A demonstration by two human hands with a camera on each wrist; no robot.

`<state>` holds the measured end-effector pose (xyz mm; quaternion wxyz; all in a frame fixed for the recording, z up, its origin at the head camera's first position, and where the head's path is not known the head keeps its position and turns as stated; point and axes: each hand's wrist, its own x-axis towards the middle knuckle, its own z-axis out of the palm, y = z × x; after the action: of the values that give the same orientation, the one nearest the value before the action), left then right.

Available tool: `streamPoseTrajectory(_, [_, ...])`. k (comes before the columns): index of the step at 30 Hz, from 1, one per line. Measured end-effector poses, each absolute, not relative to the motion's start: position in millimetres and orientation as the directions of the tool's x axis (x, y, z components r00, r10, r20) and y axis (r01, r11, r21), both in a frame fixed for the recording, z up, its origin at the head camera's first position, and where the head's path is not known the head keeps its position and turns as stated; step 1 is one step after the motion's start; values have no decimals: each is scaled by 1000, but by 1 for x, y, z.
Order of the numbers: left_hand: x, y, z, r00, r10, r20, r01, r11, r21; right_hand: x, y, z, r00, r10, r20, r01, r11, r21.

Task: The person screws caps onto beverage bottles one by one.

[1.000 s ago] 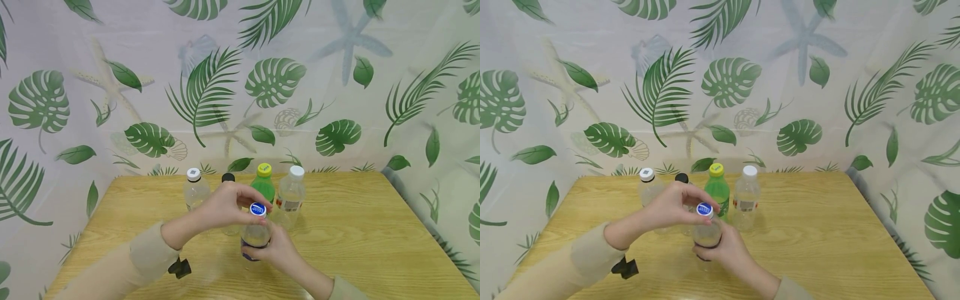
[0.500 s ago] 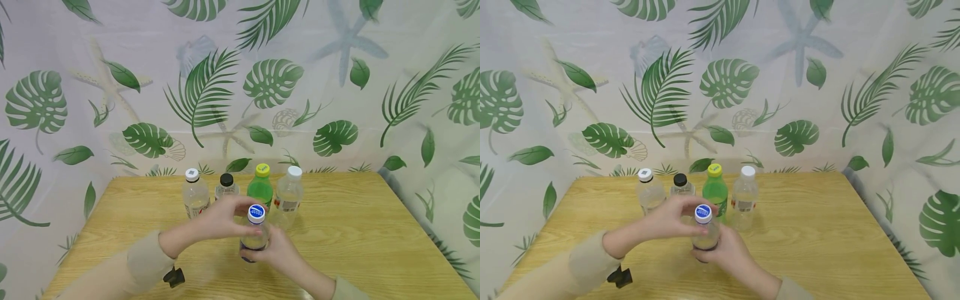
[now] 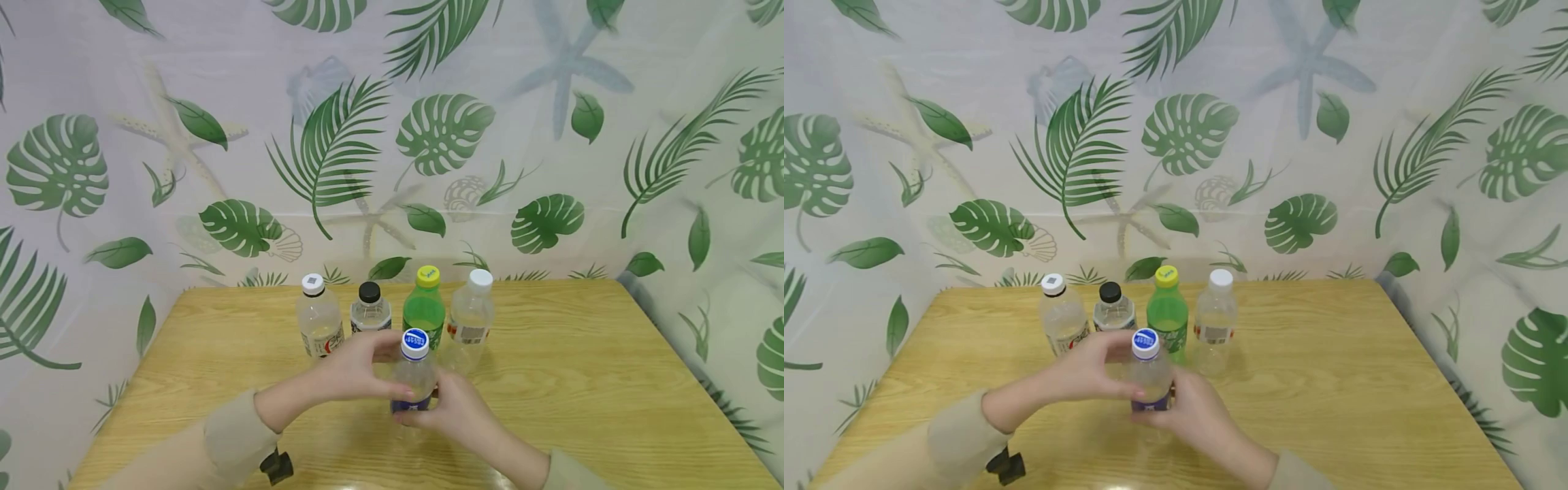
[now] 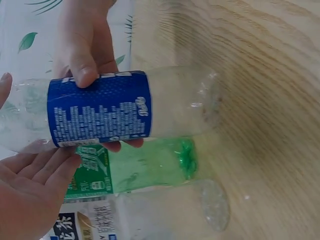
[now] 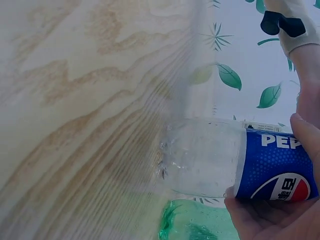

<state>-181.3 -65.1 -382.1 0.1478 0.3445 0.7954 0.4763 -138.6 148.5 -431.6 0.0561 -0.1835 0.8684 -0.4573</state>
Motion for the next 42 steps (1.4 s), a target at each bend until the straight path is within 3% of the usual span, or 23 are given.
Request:
streamPoseTrajectory(7, [-181, -70, -403, -739, 673, 41, 376, 362, 853, -140, 151, -435, -925, -375, 62, -261, 510, -819])
streamPoseTrajectory(12, [-179, -70, -417, -739, 669, 79, 413, 357, 838, -140, 151, -434, -916, -396, 59, -284, 536, -795])
streamPoseTrajectory(22, [-174, -67, -430, -745, 655, 123, 479, 397, 783, -140, 154, -433, -915, -385, 118, -371, 690, -621])
streamPoseTrajectory(42, [-169, -61, -431, -780, 613, 127, 459, 423, 781, -134, 156, -433, -929, -337, 150, -350, 674, -650])
